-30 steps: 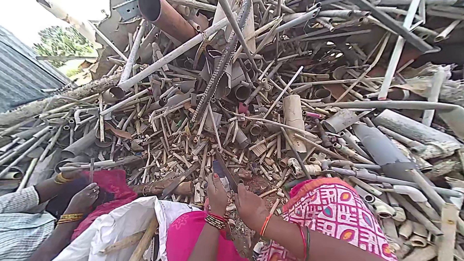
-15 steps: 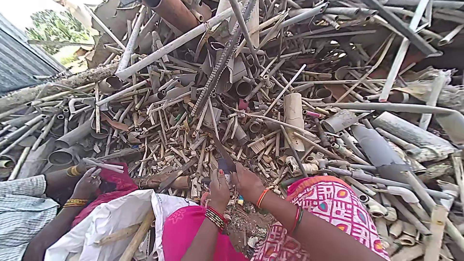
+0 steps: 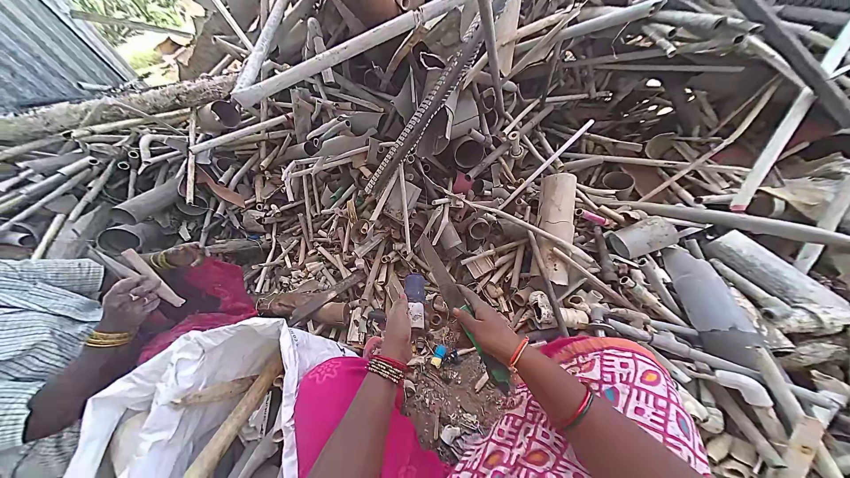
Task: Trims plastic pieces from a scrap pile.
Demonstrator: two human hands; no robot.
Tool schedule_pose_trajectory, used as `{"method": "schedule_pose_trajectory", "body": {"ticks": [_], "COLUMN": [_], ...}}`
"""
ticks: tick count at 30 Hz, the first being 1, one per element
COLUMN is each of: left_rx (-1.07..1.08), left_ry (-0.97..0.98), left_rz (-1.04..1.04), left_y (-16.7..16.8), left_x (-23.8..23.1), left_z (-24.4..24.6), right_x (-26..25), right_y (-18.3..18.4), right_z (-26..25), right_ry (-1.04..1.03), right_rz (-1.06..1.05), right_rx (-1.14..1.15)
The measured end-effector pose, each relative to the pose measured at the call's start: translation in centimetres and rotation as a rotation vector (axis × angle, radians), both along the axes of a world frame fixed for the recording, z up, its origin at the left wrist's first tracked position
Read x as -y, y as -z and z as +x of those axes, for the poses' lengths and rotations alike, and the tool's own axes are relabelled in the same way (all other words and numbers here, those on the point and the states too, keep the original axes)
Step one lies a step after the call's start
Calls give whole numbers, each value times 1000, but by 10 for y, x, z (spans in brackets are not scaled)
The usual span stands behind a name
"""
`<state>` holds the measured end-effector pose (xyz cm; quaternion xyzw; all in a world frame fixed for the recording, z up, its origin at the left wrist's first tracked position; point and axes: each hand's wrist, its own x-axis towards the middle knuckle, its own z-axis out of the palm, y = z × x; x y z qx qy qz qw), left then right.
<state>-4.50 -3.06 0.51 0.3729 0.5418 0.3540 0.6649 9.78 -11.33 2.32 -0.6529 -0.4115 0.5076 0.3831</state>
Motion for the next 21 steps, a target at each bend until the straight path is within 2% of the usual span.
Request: {"method": "schedule_pose_trajectory", "body": {"ticks": [2,6,9,12,16,21], "left_rx": [-34,-32,30,27,-72,-133], "left_ry": [50,93,110,128,185,215], "left_rz": [54,96,90,154,289,396], "left_y": [2,4,0,0,3,0], "left_x": [0,3,6,9,13,17], "left_z": [-1,1,1,0,-2,-2], "right_x": [3,11,11,8,5,6], "right_y": [-8,-9,-10,-19,-16,-9], "right_z": [1,1,-7,-17,-25,-34], "right_ry": [18,-81,-194,-227,-161,-93], "right_rz": [26,131,192,104,8,117], "right_rx": [85,16,325,534,449,369]}}
